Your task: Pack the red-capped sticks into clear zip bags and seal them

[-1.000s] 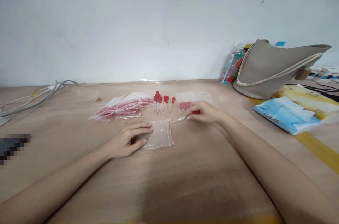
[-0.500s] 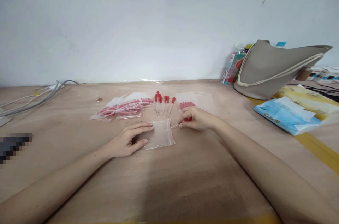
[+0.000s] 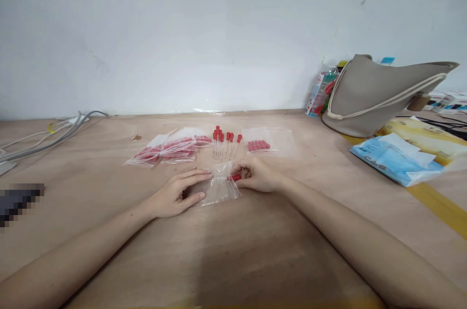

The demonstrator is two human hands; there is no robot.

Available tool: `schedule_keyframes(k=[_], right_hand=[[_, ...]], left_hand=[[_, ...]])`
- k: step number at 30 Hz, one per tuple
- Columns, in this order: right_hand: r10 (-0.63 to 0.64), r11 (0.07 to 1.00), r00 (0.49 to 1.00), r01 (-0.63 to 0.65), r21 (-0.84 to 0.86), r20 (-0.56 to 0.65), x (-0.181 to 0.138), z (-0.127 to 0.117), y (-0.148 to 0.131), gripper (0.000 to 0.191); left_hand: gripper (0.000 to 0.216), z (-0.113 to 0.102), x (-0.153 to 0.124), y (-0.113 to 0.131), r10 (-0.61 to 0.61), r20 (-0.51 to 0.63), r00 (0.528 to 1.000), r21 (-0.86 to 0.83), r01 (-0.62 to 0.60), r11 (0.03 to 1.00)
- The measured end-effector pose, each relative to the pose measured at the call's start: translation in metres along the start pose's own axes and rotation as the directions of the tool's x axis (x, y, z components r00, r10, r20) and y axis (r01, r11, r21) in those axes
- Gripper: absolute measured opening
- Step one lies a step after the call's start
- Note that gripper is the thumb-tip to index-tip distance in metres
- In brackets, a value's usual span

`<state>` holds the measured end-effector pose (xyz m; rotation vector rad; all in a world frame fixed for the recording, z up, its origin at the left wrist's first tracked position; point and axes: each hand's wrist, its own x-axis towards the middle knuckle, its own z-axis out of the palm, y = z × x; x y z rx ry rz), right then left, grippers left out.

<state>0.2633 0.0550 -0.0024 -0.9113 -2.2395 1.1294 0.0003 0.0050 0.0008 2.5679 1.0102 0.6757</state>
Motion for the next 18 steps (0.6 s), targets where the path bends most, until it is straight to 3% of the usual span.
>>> schedule_keyframes(k=[4,8,11,16,18], right_hand=[[0.054,0.984,0.996,-0.042,0.172,-0.064,0.002,0.009,0.002,0.025],[-0.054,0.998,0.993,0.058,0.034,-0.108,0.002,0.014,-0.001,0.021],[-0.132,0.991,0.99,0.132,-0.007,-0.057,-0.001,0.015,-0.007,0.02],[-0.054,0.998,0.998,0.053,0.034,0.028,-0.002,0.013,-0.009,0.022],[-0.046,0.994,0.998,0.042,0.1,0.038,0.0,0.012,-0.005,0.024]], left_hand=[[0.042,0.0,0.0,0.001,0.003,-0.002,1.0,-0.01,-0.003,1.0],[0.041,0.0,0.001,0.001,0.002,-0.003,1.0,-0.008,-0.002,1.0],[0.04,0.0,0.001,0.002,0.009,-0.004,1.0,-0.008,-0.009,1.0],[0.041,0.001,0.0,0.002,0.0,-0.007,1.0,0.018,0.0,1.0],[0.041,0.001,-0.001,0.001,-0.021,-0.056,0.998,0.056,0.024,0.998]])
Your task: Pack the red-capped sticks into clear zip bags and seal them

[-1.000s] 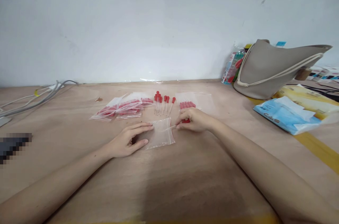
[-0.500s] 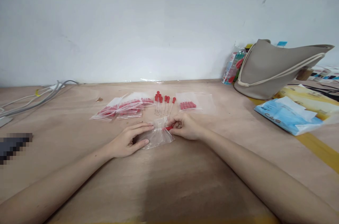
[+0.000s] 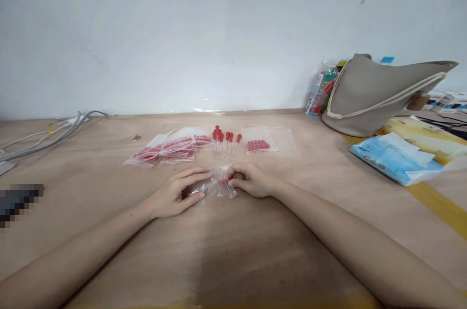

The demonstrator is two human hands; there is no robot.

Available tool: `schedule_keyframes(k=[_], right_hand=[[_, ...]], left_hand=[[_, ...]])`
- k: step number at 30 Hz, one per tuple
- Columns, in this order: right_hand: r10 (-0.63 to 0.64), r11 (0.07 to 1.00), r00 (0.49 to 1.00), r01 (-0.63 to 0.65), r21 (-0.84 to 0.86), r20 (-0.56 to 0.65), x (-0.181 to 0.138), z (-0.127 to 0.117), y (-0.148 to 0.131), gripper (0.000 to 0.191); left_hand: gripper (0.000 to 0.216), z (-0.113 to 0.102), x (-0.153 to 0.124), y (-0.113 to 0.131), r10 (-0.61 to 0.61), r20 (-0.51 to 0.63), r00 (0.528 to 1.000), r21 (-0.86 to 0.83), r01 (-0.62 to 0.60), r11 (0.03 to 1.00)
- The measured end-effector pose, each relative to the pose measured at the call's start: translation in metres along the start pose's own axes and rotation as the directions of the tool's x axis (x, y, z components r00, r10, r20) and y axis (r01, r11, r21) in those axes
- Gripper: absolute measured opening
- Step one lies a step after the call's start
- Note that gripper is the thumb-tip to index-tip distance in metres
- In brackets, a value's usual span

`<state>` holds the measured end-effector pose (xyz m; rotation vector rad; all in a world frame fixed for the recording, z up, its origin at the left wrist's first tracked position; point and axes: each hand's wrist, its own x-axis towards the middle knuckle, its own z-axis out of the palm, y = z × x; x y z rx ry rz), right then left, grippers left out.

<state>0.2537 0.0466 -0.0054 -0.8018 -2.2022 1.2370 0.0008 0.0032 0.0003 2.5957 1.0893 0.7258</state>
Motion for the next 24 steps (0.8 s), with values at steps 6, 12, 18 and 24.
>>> schedule_keyframes(k=[6,12,18,24], right_hand=[[-0.037,0.991,0.999,0.037,0.129,-0.003,0.005,-0.004,0.014,0.03],[0.152,0.935,0.987,-0.161,0.317,0.052,-0.001,-0.001,0.0,0.038],[0.238,0.951,0.966,-0.209,0.226,-0.106,-0.004,0.007,-0.019,0.037],[0.337,0.936,0.911,-0.297,0.189,-0.237,-0.004,0.003,-0.017,0.033]], left_hand=[[0.032,0.002,0.0,0.0,-0.07,-0.095,0.993,0.038,0.074,0.997],[0.03,0.004,0.0,-0.001,-0.066,-0.09,0.994,0.029,0.069,0.997],[0.033,0.004,0.0,-0.001,-0.084,-0.066,0.994,0.043,0.087,0.995],[0.037,0.0,-0.002,-0.004,-0.068,-0.004,0.998,0.003,0.068,0.998]])
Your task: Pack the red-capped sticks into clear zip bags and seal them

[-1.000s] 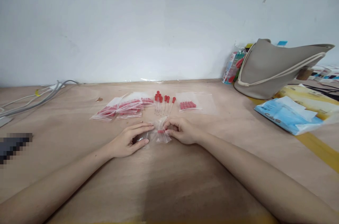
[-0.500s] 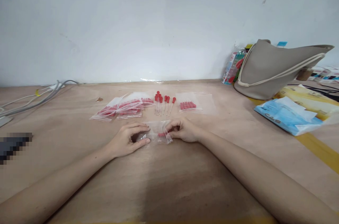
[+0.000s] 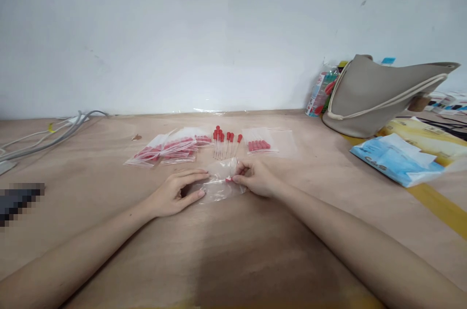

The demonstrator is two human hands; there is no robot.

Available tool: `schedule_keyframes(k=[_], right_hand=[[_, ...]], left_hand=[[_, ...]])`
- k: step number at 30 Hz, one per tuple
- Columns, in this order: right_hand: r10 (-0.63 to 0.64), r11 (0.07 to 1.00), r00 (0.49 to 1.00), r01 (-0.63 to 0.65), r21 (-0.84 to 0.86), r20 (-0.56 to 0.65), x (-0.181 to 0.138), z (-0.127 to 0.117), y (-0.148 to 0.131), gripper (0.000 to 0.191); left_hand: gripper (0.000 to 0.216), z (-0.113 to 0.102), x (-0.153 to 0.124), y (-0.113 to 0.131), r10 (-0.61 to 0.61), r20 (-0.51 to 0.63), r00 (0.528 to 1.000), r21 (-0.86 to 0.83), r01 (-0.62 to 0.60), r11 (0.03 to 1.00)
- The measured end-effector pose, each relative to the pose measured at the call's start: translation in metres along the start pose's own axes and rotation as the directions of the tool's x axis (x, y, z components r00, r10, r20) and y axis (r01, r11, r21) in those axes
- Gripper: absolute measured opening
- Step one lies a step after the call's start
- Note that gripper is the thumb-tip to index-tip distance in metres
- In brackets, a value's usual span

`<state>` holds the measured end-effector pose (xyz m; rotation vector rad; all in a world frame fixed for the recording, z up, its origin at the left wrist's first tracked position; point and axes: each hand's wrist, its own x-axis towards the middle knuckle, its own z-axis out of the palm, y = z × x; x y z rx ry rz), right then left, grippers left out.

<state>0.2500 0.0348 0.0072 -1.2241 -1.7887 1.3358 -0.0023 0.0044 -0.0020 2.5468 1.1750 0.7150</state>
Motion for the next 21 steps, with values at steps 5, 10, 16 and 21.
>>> schedule_keyframes(k=[5,10,16,21], right_hand=[[0.105,0.99,0.991,-0.096,0.101,-0.078,0.003,-0.008,0.009,0.028],[0.122,0.977,0.992,-0.116,0.178,-0.022,0.004,-0.006,0.013,0.025],[0.175,0.973,0.984,-0.179,0.143,0.042,0.006,-0.009,0.011,0.021],[0.229,0.973,0.972,-0.231,0.027,0.052,0.005,-0.011,0.007,0.031]], left_hand=[[0.03,-0.002,-0.001,-0.002,0.015,0.021,1.0,-0.061,-0.014,0.998],[0.018,-0.004,-0.001,0.001,-0.021,0.029,0.999,-0.097,0.024,0.995],[0.021,-0.006,-0.001,0.004,-0.037,0.077,0.996,-0.095,0.044,0.994],[0.021,-0.005,-0.001,0.002,-0.075,0.087,0.993,-0.098,0.083,0.992]])
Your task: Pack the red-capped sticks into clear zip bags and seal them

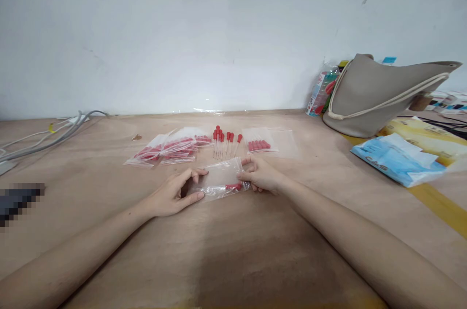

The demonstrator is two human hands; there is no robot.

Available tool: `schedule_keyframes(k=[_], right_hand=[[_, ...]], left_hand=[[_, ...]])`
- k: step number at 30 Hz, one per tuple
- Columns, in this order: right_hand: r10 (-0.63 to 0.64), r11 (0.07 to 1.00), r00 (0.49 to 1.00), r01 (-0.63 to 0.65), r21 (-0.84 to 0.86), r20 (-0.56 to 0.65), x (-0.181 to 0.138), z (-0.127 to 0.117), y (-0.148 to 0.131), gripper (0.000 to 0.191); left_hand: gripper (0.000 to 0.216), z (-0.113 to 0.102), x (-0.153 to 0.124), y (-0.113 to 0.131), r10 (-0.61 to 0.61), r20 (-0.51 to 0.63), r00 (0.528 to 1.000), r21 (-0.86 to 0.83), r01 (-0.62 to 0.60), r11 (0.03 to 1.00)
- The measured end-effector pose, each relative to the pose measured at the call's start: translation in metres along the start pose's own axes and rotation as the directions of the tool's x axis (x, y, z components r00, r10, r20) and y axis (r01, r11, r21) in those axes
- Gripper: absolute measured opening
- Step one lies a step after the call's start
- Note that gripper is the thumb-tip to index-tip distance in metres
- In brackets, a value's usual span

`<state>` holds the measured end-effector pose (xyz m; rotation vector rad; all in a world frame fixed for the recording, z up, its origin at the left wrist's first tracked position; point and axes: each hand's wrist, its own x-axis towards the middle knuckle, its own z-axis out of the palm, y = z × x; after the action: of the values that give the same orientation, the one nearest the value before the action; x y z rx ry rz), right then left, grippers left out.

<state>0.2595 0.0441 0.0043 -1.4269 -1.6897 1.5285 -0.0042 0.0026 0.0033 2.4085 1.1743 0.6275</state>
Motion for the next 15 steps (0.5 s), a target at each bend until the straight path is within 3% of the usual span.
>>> schedule_keyframes(k=[2,4,6,8,11,15], right_hand=[[-0.015,0.994,0.998,0.008,-0.11,-0.062,0.001,-0.003,-0.002,0.034],[-0.142,0.954,0.971,0.083,-0.289,-0.191,0.006,-0.01,-0.004,0.029],[-0.321,0.87,0.896,0.152,-0.468,-0.307,0.015,-0.02,-0.009,0.017],[-0.411,0.804,0.835,0.143,-0.578,-0.365,0.029,-0.03,-0.015,0.008],[-0.384,0.764,0.83,0.039,-0.644,-0.405,0.054,-0.036,-0.027,0.008],[-0.28,0.744,0.84,-0.117,-0.658,-0.465,0.09,-0.027,-0.04,0.018]], left_hand=[[0.02,0.0,0.0,0.0,0.025,-0.001,1.0,-0.003,-0.025,1.0],[0.016,0.0,0.001,0.001,0.049,-0.004,0.999,-0.008,-0.049,0.999],[0.016,-0.001,0.001,0.002,0.032,-0.001,0.999,-0.02,-0.032,0.999],[0.017,-0.001,0.001,0.002,0.018,0.004,1.0,-0.03,-0.018,0.999],[0.017,0.0,0.0,0.001,0.035,-0.004,0.999,-0.029,-0.035,0.999],[0.019,0.001,0.001,-0.003,0.068,-0.017,0.998,-0.006,-0.068,0.998]])
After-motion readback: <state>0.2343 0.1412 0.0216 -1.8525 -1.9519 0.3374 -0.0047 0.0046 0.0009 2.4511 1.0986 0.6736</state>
